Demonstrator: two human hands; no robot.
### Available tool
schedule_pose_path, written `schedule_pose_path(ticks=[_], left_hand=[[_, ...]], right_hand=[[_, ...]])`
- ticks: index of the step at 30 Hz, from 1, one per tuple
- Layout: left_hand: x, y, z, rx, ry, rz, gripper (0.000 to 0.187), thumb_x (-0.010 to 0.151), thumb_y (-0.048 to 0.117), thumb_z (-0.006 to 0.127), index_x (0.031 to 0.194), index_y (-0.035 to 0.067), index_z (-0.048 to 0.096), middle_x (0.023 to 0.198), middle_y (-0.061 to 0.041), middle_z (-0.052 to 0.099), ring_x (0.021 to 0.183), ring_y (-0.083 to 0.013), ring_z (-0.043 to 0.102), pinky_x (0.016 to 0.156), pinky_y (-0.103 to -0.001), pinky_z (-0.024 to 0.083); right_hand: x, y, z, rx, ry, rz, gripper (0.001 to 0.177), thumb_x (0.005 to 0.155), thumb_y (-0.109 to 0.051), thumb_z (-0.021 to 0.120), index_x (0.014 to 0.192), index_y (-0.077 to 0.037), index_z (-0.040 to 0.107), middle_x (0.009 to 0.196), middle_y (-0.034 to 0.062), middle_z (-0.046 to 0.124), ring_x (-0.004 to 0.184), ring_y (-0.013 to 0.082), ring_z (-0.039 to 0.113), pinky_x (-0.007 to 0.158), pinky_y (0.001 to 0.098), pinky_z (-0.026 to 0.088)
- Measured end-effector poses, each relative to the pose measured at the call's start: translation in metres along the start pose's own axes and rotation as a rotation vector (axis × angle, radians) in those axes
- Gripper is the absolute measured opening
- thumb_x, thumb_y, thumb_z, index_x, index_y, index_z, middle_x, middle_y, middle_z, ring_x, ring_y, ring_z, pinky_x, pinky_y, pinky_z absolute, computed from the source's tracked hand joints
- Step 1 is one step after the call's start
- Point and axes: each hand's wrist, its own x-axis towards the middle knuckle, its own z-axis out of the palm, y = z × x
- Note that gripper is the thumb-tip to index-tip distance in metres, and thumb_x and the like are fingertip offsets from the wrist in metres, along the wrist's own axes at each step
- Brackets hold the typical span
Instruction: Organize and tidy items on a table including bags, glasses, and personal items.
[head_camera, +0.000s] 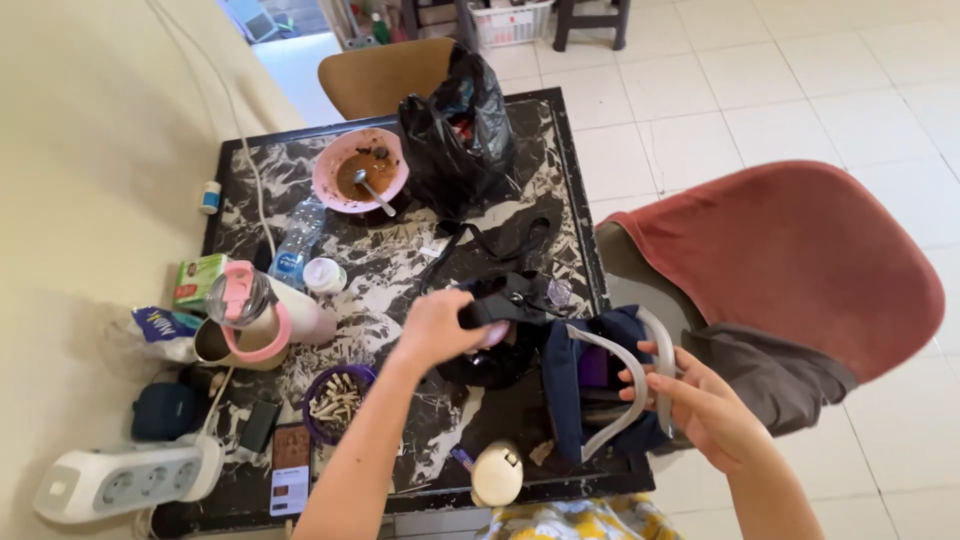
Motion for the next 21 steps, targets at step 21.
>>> schedule_pose_path(ticks=[21], left_hand=[[0.234,0.023,0.221,0.450,-0.287,0.080,0.072,0.079,0.070,0.078,0.120,0.012,0.070,0.130,-0.013,0.065,0.118,-0.0329,0.062,0.092,-0.049,0.052]], right_hand=[[-0.019,0.027,0.021,-0.081,0.154,-0.172,0.057,0.092,-0.015,0.064,0.144,-0.001,0.050,0.116,0.0146,0.073,0.100,0.0195,0.068,0.094,0.0344,0.050]])
